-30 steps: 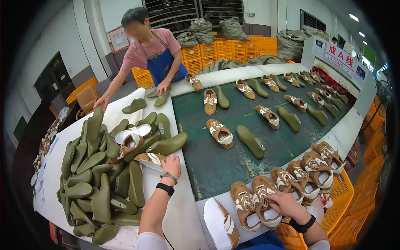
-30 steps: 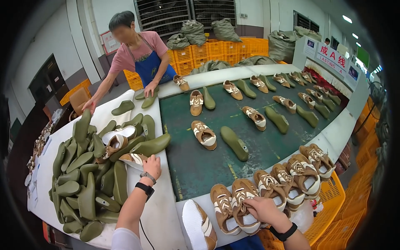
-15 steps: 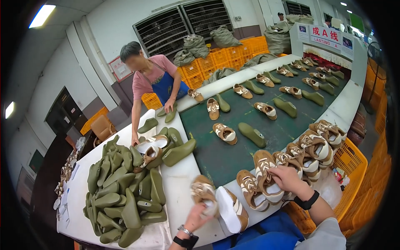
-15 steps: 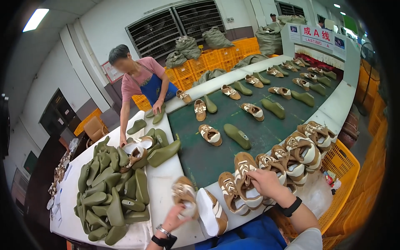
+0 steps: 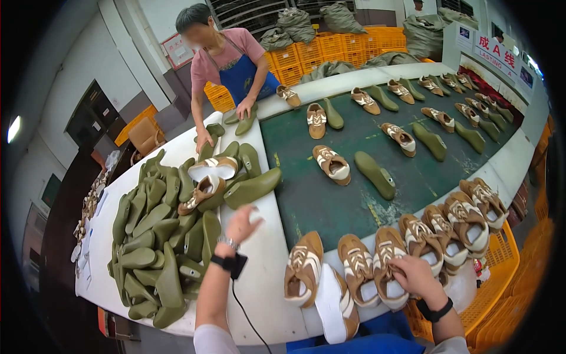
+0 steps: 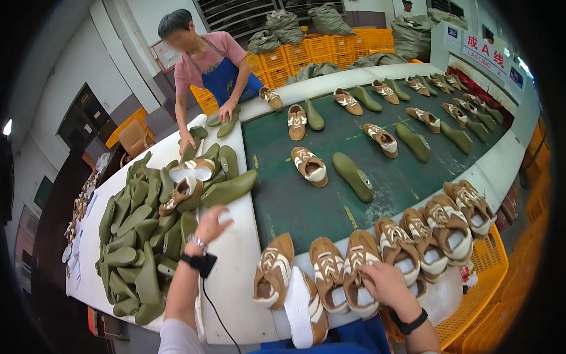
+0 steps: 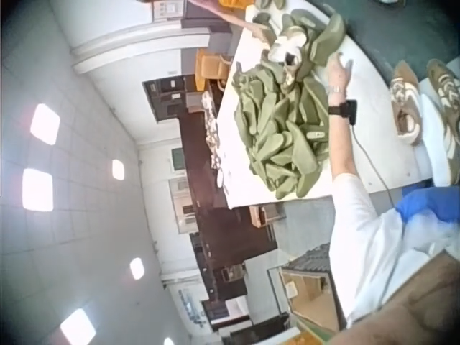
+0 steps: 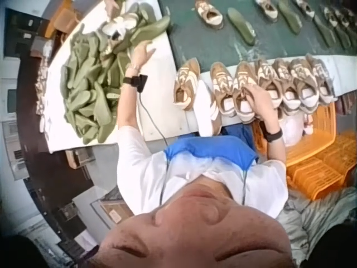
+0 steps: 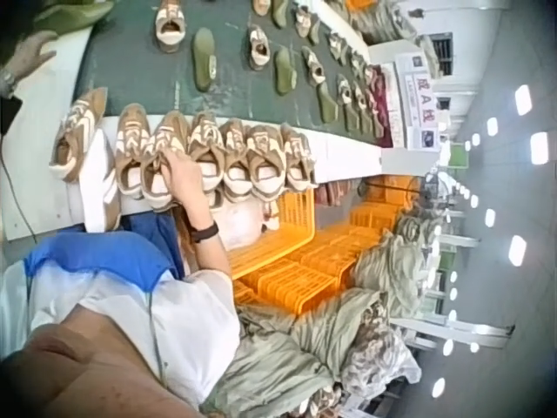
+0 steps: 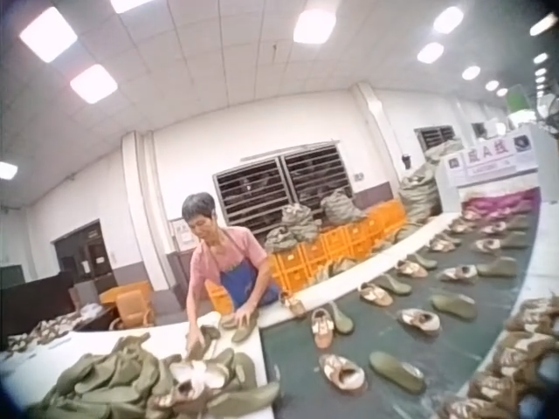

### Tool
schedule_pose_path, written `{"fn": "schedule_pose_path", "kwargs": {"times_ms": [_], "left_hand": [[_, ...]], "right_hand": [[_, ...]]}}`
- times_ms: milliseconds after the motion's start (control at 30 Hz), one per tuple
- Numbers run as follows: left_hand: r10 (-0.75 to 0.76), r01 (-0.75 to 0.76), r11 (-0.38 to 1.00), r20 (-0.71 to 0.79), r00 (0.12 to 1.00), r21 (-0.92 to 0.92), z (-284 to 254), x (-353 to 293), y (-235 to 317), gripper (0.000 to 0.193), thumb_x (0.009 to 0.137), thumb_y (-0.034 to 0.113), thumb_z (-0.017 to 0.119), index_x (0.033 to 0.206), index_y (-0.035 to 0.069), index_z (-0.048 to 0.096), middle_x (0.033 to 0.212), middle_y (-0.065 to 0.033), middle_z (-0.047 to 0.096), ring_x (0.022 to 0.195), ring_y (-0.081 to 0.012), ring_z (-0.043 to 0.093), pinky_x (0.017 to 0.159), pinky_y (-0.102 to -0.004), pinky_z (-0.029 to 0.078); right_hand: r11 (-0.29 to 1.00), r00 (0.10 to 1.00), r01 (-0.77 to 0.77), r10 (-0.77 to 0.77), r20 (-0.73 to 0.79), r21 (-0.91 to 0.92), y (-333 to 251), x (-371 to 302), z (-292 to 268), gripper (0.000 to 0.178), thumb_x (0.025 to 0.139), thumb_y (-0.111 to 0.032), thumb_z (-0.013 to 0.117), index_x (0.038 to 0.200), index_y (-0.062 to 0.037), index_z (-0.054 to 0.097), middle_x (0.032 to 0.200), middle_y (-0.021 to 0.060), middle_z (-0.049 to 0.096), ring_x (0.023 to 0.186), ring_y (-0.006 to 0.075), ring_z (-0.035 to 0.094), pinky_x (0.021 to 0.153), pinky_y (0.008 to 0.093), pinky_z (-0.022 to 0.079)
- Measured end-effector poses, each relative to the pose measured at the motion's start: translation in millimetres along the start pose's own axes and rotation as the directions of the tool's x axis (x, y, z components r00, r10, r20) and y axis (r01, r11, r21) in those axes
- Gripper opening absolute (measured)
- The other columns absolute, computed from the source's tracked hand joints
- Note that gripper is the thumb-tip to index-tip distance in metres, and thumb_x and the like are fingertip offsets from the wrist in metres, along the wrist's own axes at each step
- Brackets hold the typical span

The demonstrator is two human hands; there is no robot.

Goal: The recorder is assembling sneakers by inserting shoe lasts and arranging them on a conveyor belt in a shoe manufacturing facility.

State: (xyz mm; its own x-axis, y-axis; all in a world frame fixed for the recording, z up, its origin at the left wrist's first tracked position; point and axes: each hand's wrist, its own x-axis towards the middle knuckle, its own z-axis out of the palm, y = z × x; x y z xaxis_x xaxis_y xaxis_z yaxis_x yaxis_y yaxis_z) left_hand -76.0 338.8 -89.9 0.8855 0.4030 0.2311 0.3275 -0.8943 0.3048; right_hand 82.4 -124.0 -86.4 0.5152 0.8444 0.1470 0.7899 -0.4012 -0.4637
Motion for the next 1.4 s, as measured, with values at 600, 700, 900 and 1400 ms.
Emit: {"fn": "schedule_pose_path", "kwargs": {"times_ms": [600, 700, 900, 1400], "left_hand": [[-0.414, 0.246, 0.862, 0.333, 0.847, 0.444, 33.9, 32.4, -0.2, 0.062, 0.074, 0.053, 0.063, 0.095, -0.005, 0.062, 0.094, -0.0255, 0.064, 0.091, -0.0375, 0.062, 0.082, -0.0429, 0.049], [-0.436, 0.278, 0.862, 0.341, 0.833, 0.423, 37.3, 37.2, 6.2, 0.061, 0.074, 0.053, 0.063, 0.095, -0.004, 0.063, 0.092, -0.0256, 0.064, 0.090, -0.0384, 0.062, 0.082, -0.0436, 0.049], [-0.410, 0.340, 0.884, 0.183, 0.894, 0.321, 59.0, 109.3, 28.1, 0.064, 0.076, 0.054, 0.058, 0.103, -0.004, 0.062, 0.100, -0.0261, 0.063, 0.095, -0.0395, 0.061, 0.085, -0.0431, 0.048], [-0.465, 0.432, 0.878, 0.578, 0.670, 0.205, 87.9, 39.0, 82.4, 0.085, 0.078, 0.058, 0.056, 0.135, 0.000, 0.033, 0.109, -0.0263, 0.061, 0.105, -0.0369, 0.058, 0.092, -0.0415, 0.045]], "right_hand": [[0.998, 0.992, 0.061, -0.062, -0.112, -0.017, 12.5, -4.0, 7.0, 0.026, 0.074, -0.017, 0.065, 0.099, -0.0161, 0.063, 0.072, 0.0025, 0.051, 0.066, 0.0210, 0.057, 0.054, 0.0323, 0.047], [0.998, 0.987, 0.058, -0.053, -0.152, 0.029, 13.5, -3.8, 7.3, 0.026, 0.072, -0.015, 0.066, 0.098, -0.0153, 0.064, 0.070, 0.0028, 0.053, 0.065, 0.0223, 0.057, 0.054, 0.0332, 0.047], [0.997, 0.992, 0.074, -0.070, -0.102, 0.032, 22.1, -4.8, 8.9, 0.027, 0.073, -0.016, 0.065, 0.100, -0.0158, 0.063, 0.070, 0.0019, 0.050, 0.064, 0.0198, 0.057, 0.052, 0.0312, 0.046], [0.994, 0.985, 0.113, -0.112, -0.134, -0.003, 21.6, -18.3, 15.9, 0.024, 0.077, -0.018, 0.062, 0.101, -0.0176, 0.061, 0.073, 0.0020, 0.056, 0.069, 0.0225, 0.062, 0.054, 0.0359, 0.050]]}}
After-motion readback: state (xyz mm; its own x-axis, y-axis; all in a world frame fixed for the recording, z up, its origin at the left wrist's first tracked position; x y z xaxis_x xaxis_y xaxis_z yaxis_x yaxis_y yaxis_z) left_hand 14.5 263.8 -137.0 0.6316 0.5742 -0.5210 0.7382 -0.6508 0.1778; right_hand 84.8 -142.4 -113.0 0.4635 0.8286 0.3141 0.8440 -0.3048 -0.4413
